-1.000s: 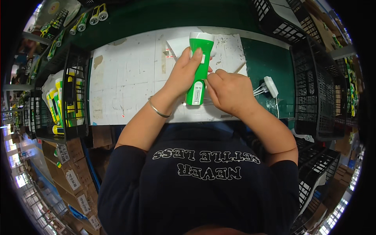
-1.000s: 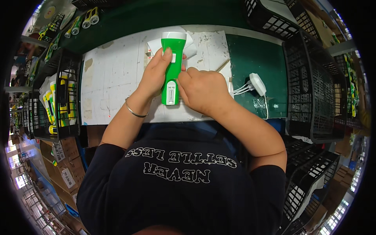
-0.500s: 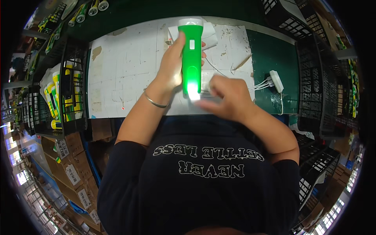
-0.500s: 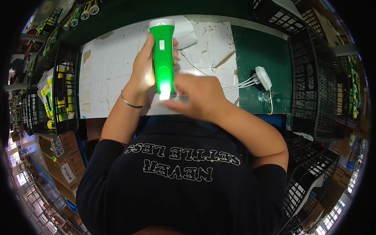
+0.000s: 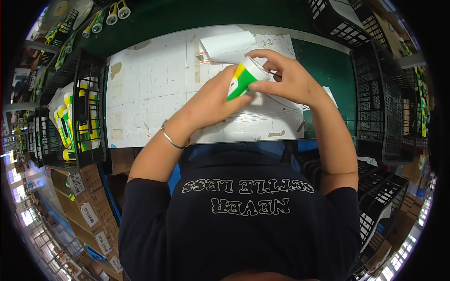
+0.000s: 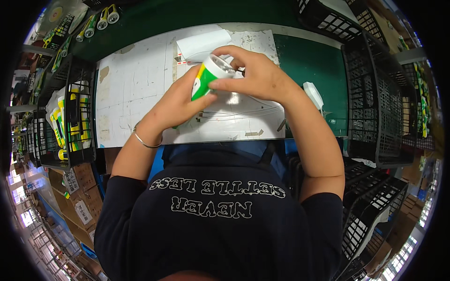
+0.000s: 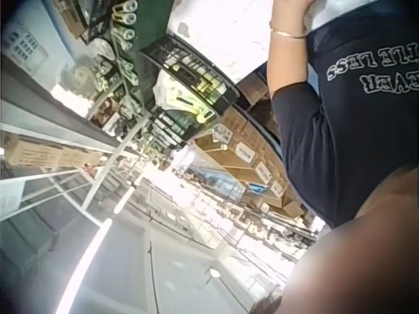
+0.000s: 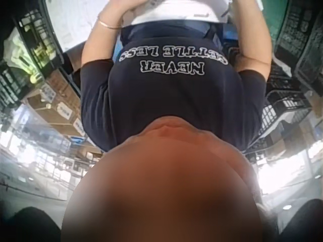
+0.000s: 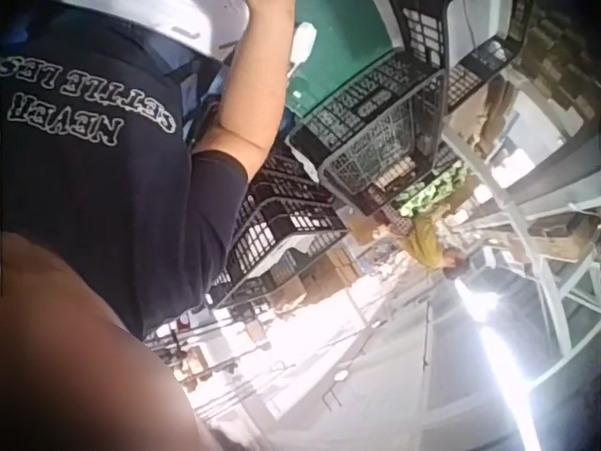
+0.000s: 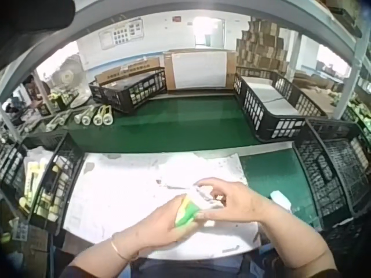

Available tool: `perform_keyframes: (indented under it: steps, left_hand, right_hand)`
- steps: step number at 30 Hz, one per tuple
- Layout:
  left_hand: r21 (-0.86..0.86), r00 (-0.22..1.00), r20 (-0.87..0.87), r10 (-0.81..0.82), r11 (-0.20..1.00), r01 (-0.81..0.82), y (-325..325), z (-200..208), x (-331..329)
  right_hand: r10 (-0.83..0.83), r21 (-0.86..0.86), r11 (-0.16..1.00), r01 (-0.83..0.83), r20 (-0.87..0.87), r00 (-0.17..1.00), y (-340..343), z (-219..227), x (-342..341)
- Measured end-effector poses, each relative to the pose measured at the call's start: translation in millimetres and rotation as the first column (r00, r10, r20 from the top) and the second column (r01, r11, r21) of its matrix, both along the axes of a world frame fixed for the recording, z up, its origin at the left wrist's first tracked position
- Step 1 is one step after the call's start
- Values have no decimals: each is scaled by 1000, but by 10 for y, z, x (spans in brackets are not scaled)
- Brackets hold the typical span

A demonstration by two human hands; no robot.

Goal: Testing and organizing solar-powered flashlights at an assembly station.

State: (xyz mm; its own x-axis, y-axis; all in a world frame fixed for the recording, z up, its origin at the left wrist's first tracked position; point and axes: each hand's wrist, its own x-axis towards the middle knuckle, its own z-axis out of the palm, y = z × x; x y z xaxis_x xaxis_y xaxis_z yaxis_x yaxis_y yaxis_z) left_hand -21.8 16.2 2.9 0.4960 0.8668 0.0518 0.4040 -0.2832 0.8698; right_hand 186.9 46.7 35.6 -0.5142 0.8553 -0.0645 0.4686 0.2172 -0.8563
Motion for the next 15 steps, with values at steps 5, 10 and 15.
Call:
perform_keyframes:
  steps: [5, 10, 15]
  left_hand:
    - [159, 940, -335, -67, 979, 127, 10, 243, -407]
    - [35, 851, -516, -99, 990, 137, 20, 368, -665]
    - [-235, 975, -152, -161, 964, 123, 58, 256, -515]
  right_hand:
    - [14, -97, 995, -32, -184, 983, -28, -43, 143]
    - [-47, -135, 991, 6, -302, 952, 1, -167, 158]
    - [-66, -262, 964, -55, -430, 900, -23, -299, -158]
